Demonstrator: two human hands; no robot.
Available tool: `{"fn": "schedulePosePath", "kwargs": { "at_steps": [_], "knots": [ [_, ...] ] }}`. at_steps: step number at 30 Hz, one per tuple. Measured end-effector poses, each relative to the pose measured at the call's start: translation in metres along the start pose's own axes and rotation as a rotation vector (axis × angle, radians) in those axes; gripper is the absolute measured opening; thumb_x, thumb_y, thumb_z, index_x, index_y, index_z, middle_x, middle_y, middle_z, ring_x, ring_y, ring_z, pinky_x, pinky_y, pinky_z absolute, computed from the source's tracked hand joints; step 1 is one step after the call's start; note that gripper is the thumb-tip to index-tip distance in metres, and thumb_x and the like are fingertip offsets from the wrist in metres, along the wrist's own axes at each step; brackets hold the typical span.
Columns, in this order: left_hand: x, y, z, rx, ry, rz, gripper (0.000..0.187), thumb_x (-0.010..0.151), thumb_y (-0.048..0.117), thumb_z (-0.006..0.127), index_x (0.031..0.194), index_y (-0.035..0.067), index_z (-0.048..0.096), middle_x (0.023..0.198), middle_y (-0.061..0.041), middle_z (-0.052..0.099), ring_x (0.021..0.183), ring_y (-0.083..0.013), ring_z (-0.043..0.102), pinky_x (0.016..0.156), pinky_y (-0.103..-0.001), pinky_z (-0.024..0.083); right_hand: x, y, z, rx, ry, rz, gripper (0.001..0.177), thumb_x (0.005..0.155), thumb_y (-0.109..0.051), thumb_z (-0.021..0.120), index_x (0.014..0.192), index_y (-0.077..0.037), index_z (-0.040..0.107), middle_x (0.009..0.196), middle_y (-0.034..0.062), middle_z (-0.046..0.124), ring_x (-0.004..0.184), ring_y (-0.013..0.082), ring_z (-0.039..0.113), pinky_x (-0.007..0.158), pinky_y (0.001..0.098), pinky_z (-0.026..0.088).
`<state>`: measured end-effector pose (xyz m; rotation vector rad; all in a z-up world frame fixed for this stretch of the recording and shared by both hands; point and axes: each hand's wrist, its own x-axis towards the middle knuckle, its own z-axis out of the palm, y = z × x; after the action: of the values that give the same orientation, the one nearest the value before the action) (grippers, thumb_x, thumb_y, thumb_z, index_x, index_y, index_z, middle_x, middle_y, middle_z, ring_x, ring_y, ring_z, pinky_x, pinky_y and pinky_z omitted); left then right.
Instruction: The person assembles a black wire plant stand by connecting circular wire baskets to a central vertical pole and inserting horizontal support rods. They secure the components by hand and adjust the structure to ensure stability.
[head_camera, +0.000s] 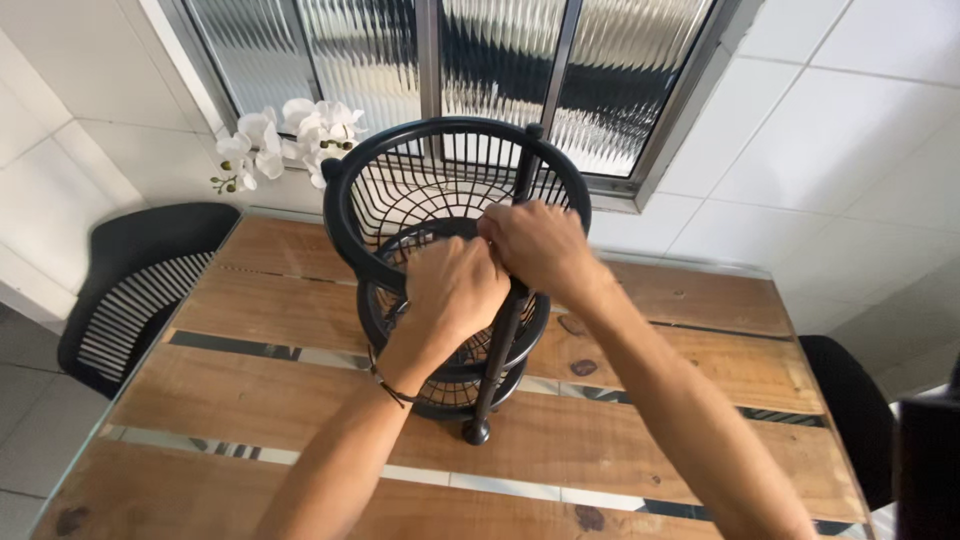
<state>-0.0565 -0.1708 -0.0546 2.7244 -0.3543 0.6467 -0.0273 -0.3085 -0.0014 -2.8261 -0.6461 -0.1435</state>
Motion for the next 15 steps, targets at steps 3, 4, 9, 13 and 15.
{"fn": "schedulePosePath", "kwargs": {
  "at_steps": [3, 4, 9, 13, 15],
  "knots": [
    [-0.001, 0.004, 0.0, -0.028, -0.127, -0.131, 0.046, 0.102, 0.026, 0.049, 0.058, 0.014, 0.056, 0.044, 0.0, 0.05, 0.035, -0.0117, 0.042, 0.034, -0.03, 0.031, -0.013, 0.0, 0.004, 0.143, 0.118, -0.033, 0.031, 0.105, -0.026, 0.047, 0.093, -0.011, 0.072, 0.063, 0.0062, 0.069, 0.046, 0.0196, 0.063, 0.046, 0.0375, 0.052],
    [-0.001, 0.0, -0.002, -0.012, -0.204, -0.201, 0.045, 0.103, 0.026, 0.047, 0.061, 0.013, 0.058, 0.049, -0.002, 0.054, 0.039, -0.0132, 0.046, 0.038, -0.031, 0.033, -0.015, 0.001, 0.005, 0.135, 0.139, -0.059, 0.031, 0.105, -0.025, 0.048, 0.092, -0.01, 0.072, 0.06, 0.0059, 0.067, 0.046, 0.0191, 0.061, 0.046, 0.0376, 0.05],
    [0.002, -0.009, -0.022, -0.542, 0.484, 0.21, 0.031, 0.107, 0.034, 0.048, 0.106, 0.006, 0.059, 0.101, -0.009, 0.064, 0.092, -0.0211, 0.062, 0.081, -0.037, 0.05, -0.005, 0.008, 0.025, 0.075, -0.132, -0.164, 0.023, 0.093, -0.014, 0.048, 0.091, -0.014, 0.072, 0.061, 0.0073, 0.068, 0.047, 0.0196, 0.06, 0.045, 0.0391, 0.05],
    [0.015, 0.001, -0.029, -0.439, 0.0, 0.378, 0.065, 0.088, 0.072, 0.055, 0.102, 0.01, 0.07, 0.092, -0.006, 0.069, 0.075, -0.019, 0.068, 0.06, -0.035, 0.054, 0.007, 0.024, 0.051, 0.185, 0.152, -0.605, 0.009, 0.079, -0.012, 0.064, 0.076, -0.005, 0.069, 0.068, 0.0062, 0.068, 0.054, 0.0183, 0.062, 0.05, 0.0341, 0.049],
    [0.016, 0.005, -0.032, -0.445, -0.187, 0.236, 0.07, 0.08, 0.078, 0.054, 0.098, 0.013, 0.072, 0.074, -0.002, 0.07, 0.063, -0.0162, 0.068, 0.053, -0.035, 0.052, 0.009, 0.03, 0.059, 0.186, 0.186, -0.683, 0.007, 0.08, -0.01, 0.064, 0.078, -0.005, 0.068, 0.069, 0.0077, 0.067, 0.052, 0.0194, 0.061, 0.047, 0.0312, 0.049]
  ]
}}
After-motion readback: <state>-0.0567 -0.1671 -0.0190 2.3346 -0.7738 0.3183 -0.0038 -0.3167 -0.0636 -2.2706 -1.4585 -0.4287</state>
